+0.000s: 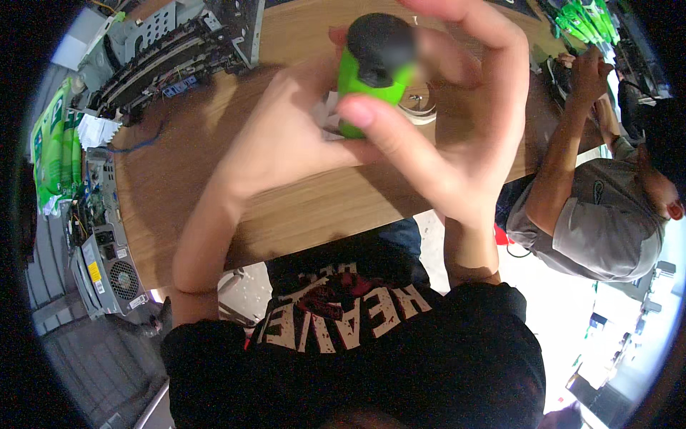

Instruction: The person unscrews a screw from the frame of a computer fan using a screwdriver, removes the screw by hand, and then uses the screwdriver to work on a different screw on the fan frame.

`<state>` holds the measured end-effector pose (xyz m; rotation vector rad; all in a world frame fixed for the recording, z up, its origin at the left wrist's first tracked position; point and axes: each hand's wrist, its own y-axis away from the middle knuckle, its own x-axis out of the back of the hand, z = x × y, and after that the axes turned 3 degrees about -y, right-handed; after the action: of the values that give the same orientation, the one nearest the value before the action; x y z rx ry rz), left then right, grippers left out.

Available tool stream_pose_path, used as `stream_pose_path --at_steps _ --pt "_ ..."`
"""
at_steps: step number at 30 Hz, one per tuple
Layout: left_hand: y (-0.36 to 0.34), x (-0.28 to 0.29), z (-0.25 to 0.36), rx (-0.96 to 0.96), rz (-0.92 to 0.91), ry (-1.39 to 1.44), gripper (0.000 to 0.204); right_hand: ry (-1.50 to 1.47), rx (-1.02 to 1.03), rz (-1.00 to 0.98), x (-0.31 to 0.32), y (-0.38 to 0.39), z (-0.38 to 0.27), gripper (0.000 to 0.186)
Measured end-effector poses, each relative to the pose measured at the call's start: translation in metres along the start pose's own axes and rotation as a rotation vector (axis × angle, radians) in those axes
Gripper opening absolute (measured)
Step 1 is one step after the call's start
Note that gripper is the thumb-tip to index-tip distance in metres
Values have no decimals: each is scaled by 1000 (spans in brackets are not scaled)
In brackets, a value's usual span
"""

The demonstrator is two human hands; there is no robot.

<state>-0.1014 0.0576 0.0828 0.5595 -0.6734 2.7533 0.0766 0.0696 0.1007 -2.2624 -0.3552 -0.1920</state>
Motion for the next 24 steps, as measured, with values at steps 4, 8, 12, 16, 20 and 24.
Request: stream_pose_path --at_steps 4,8,12,16,20,24 --pt "0 26 -1 -3 -317 -16 46 -153 -22 -104 3 3 2 59" --pt "2 24 2 -6 -217 -126 42 -214 10 -51 1 4 6 73" --pt "2 16 3 68 -196 -109 45 -5 42 -15 -2 10 6 76" --pt "1 28 0 -35 -195 -137 44 -47 -36 63 4 12 7 75" --pt "-3 45 -3 7 -146 -66 35 -48 21 147 20 8 8 72" --pt "-6 54 -5 56 -130 -146 25 -22 61 235 45 2 7 63"
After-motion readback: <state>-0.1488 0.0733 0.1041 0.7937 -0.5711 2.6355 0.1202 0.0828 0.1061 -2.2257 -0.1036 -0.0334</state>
